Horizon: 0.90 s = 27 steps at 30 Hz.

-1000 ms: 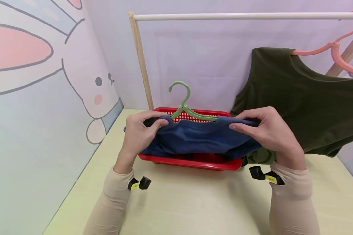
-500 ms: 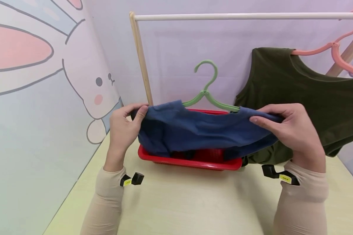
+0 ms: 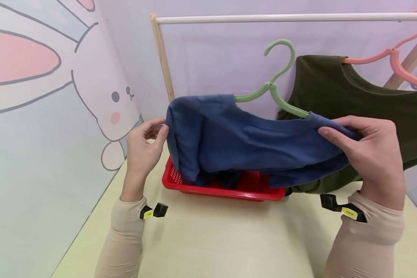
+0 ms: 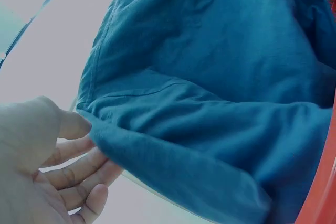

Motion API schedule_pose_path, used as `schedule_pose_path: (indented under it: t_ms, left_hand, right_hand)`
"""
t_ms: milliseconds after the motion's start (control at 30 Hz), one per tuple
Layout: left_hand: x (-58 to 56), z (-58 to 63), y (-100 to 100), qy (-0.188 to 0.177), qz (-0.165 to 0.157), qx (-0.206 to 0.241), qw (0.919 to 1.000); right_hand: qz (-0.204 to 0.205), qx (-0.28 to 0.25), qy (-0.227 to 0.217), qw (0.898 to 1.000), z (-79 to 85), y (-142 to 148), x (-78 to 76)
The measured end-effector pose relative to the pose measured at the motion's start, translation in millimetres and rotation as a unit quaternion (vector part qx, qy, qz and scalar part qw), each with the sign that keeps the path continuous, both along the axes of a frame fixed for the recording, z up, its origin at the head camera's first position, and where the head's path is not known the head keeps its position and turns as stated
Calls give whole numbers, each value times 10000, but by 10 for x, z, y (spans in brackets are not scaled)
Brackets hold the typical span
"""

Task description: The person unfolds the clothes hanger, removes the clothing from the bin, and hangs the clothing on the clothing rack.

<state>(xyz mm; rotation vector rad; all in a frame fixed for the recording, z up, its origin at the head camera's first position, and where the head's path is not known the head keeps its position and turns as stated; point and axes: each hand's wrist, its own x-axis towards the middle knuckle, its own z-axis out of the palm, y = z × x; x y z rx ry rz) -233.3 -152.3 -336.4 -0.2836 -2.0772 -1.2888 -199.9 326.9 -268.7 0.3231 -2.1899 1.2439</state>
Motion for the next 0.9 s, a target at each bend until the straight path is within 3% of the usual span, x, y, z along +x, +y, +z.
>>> schedule_pose_path:
  t_ms: [333,500,667,800,900]
  left_hand:
    - [17,1,-45,32,-21,58,10000]
    - [17,-18,-60,-69,-36,1,10000]
    - [13,-46,-60,-176,-9,-129,9998]
    - [-67,-119,-85,-336,48,-318,9989]
    - [-184,-244,-119,-678,128,-534,9962]
  right_hand:
    - [-916,-424,-47,9949,5,-35,-15]
    - [-1345,-409,-4,9901,22,-110,-8]
    - [-1516,-239,18,9881,1,-84,-47]
    - [-1599,-206,-32,9869,-5,-70,-70]
    - [-1606,-264,-66,9866,-8,-65,-81]
